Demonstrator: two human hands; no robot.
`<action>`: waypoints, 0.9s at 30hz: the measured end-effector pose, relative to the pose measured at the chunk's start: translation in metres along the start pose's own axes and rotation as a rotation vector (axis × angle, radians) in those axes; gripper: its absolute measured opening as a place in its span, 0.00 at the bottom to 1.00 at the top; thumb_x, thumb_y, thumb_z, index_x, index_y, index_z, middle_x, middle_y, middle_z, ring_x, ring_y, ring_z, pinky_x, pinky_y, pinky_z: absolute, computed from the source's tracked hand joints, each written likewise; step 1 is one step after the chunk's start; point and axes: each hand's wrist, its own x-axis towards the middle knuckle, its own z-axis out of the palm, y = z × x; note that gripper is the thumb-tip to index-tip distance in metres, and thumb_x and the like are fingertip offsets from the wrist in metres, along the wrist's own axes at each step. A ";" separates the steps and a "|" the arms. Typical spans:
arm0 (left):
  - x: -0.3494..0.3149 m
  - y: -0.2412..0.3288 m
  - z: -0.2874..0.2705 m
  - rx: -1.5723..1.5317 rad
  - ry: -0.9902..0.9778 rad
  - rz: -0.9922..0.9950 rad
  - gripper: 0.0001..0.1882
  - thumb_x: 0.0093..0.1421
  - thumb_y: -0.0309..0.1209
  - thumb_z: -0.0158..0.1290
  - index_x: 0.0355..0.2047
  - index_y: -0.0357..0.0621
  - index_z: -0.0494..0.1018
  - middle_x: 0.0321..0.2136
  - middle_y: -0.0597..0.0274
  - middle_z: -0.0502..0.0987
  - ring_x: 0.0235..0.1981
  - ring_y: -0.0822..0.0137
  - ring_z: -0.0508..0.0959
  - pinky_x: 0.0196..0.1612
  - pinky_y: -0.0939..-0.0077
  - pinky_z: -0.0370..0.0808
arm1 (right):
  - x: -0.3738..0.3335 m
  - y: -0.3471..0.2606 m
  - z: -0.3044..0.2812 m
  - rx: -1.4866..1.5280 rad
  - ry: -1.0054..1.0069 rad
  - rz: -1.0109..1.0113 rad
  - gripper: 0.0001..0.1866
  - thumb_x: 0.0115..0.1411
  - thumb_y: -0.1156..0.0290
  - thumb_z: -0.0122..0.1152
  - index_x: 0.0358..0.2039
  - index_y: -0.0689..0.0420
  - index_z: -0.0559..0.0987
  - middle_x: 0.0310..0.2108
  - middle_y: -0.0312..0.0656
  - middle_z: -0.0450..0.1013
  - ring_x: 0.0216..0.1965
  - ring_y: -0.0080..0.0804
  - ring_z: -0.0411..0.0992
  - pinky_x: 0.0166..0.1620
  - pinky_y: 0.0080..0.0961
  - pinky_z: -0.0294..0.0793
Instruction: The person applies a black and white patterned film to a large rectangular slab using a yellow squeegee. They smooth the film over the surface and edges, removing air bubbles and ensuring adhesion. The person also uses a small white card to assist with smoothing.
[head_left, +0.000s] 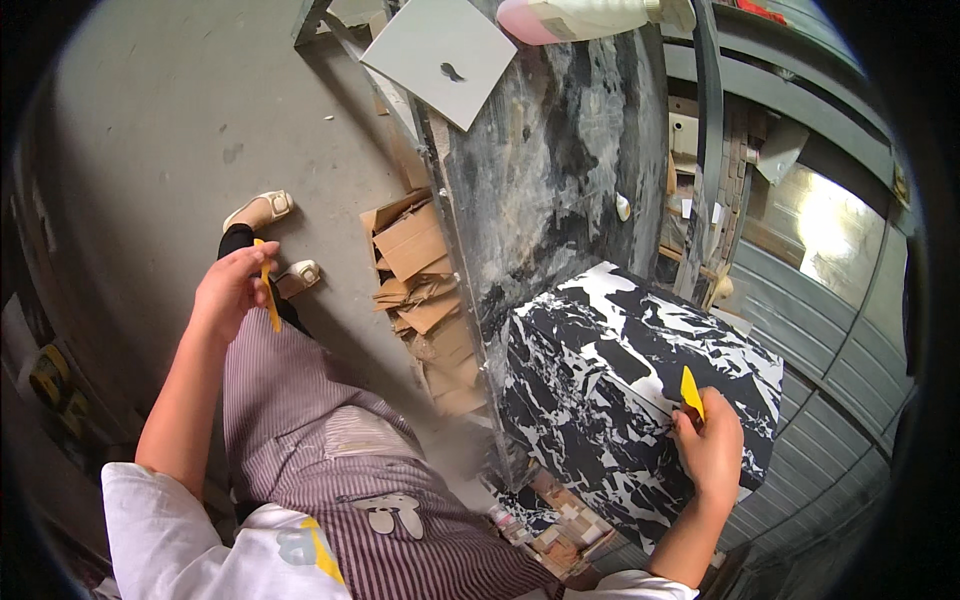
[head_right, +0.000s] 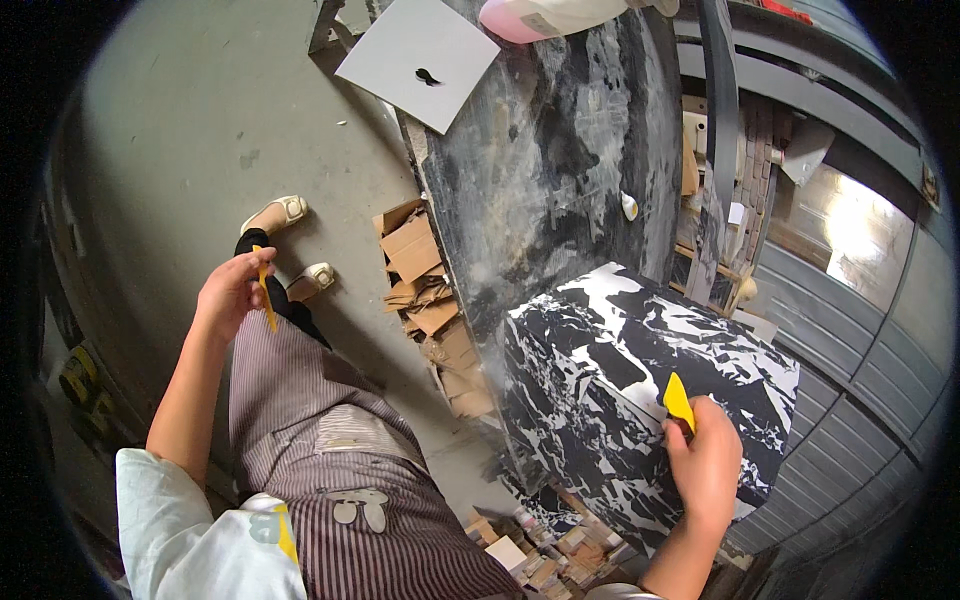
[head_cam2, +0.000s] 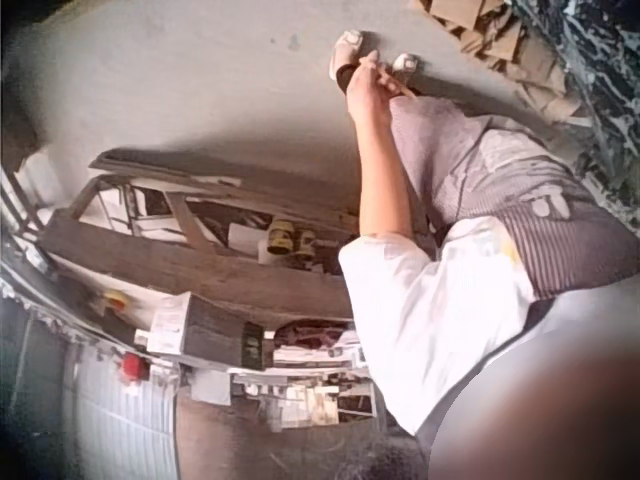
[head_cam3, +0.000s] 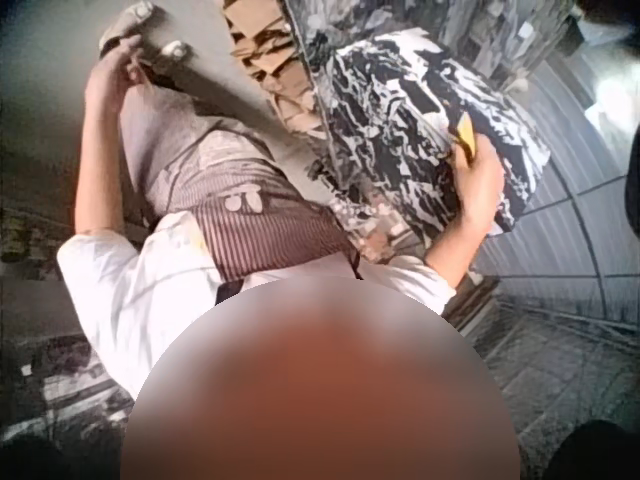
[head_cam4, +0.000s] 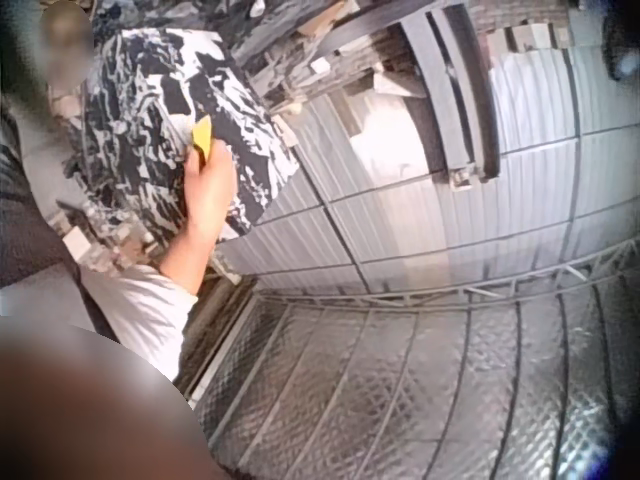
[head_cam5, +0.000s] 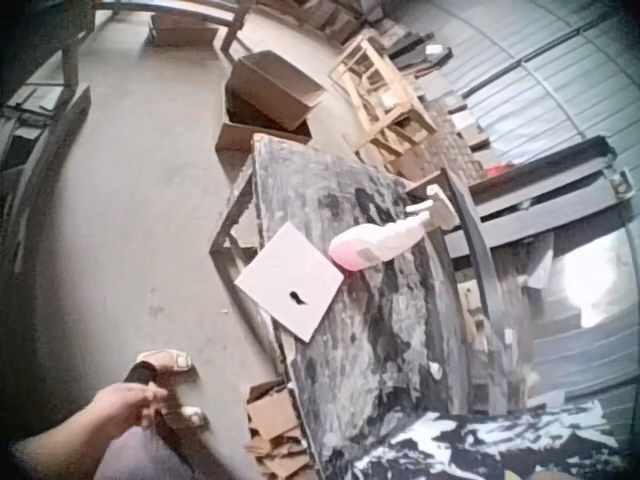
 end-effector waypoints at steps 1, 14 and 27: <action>-0.004 -0.003 0.000 -0.005 -0.007 0.012 0.16 0.65 0.34 0.49 0.49 0.40 0.75 0.32 0.68 0.76 0.18 0.78 0.66 0.24 0.83 0.68 | -0.002 -0.003 0.001 -0.006 0.032 -0.068 0.16 0.47 0.72 0.71 0.32 0.61 0.73 0.30 0.50 0.73 0.35 0.51 0.72 0.38 0.40 0.70; -0.026 -0.095 0.014 0.071 -0.100 -0.210 0.12 0.56 0.19 0.52 0.40 0.40 0.80 0.28 0.66 0.78 0.27 0.76 0.74 0.29 0.84 0.69 | 0.043 -0.026 0.049 -0.069 -0.198 -0.059 0.13 0.50 0.65 0.70 0.26 0.61 0.76 0.28 0.49 0.74 0.33 0.50 0.74 0.37 0.41 0.72; -0.025 -0.295 -0.017 -0.214 0.077 -0.352 0.11 0.61 0.19 0.51 0.43 0.36 0.77 0.30 0.63 0.78 0.28 0.73 0.76 0.35 0.81 0.76 | 0.096 -0.099 0.144 -0.088 -0.188 -0.192 0.18 0.48 0.60 0.73 0.25 0.60 0.75 0.24 0.47 0.76 0.29 0.47 0.75 0.34 0.38 0.72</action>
